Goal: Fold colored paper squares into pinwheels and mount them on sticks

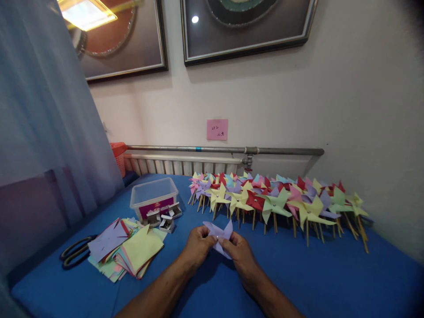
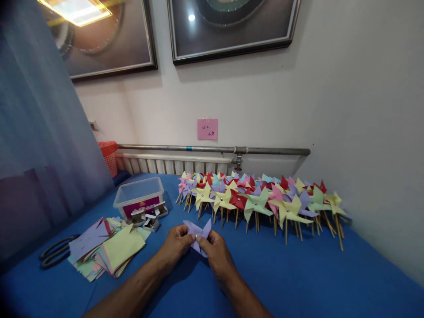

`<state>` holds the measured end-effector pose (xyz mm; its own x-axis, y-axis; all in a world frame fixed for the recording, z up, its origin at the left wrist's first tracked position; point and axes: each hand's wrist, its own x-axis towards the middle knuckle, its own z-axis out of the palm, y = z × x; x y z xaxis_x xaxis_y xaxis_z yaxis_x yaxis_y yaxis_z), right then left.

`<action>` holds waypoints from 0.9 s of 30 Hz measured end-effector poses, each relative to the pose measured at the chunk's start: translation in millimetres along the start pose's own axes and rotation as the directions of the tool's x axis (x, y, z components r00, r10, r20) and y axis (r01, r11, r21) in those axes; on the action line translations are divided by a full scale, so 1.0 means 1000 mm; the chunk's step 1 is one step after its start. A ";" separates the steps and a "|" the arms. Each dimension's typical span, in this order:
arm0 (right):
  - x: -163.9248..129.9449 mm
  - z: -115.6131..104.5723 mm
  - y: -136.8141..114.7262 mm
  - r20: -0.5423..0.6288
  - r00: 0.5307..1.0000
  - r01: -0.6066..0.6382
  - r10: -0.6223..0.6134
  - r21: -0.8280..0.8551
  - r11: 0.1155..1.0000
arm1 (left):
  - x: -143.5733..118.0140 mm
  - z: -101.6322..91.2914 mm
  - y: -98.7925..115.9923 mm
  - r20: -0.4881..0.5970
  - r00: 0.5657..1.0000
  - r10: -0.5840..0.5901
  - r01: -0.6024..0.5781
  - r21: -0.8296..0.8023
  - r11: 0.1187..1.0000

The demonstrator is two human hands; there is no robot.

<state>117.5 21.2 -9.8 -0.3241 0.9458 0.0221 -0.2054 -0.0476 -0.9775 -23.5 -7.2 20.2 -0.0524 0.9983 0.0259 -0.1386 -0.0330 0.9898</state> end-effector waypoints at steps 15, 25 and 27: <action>0.001 0.000 -0.002 -0.040 0.999 -0.006 0.006 0.010 1.000 | -0.003 0.000 0.006 0.009 0.998 -0.065 0.065 -0.040 0.997; -0.014 0.008 -0.026 -0.043 0.998 -0.043 0.053 0.205 0.978 | -0.007 -0.001 0.008 -0.017 0.995 -0.100 0.099 -0.076 0.992; -0.017 0.008 -0.032 -0.046 0.997 -0.052 0.065 0.237 0.970 | -0.005 -0.006 0.012 -0.076 0.996 -0.037 0.035 -0.030 0.999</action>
<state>121.8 3.7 22.8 -0.2937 0.9545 -0.0512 -0.4012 -0.1717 -0.8998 -31.1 -13.3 30.7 -0.1222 0.9923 -0.0217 -0.1698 0.0007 0.9855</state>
